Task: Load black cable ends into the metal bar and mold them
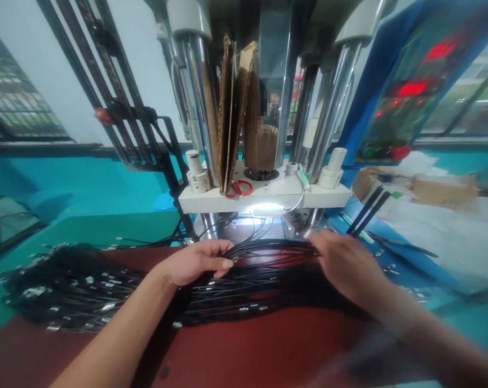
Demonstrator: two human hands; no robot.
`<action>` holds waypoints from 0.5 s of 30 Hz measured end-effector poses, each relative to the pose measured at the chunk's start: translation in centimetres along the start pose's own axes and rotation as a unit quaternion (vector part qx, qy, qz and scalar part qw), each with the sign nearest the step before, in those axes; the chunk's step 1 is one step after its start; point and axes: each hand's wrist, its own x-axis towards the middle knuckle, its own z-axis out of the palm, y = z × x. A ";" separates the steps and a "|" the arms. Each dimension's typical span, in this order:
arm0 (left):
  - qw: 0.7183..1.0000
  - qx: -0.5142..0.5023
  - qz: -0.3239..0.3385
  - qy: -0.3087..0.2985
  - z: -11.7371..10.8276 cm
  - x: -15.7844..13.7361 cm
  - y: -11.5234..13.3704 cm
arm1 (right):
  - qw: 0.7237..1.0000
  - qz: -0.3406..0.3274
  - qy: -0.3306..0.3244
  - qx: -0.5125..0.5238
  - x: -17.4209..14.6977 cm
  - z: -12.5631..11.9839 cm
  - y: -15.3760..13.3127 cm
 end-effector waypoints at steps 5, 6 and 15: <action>0.999 0.038 -0.025 -0.003 0.4 -0.2 0.5 | 0.996 -0.042 0.018 -0.070 -0.7 -1.0 3.9; 0.998 0.056 -0.036 -0.012 0.5 -0.3 0.8 | 0.996 -0.047 0.014 -0.072 -0.8 -0.8 4.3; 0.955 0.263 0.018 -0.135 6.5 -0.3 6.0 | 0.987 -0.157 0.001 -0.018 -1.7 -1.8 5.7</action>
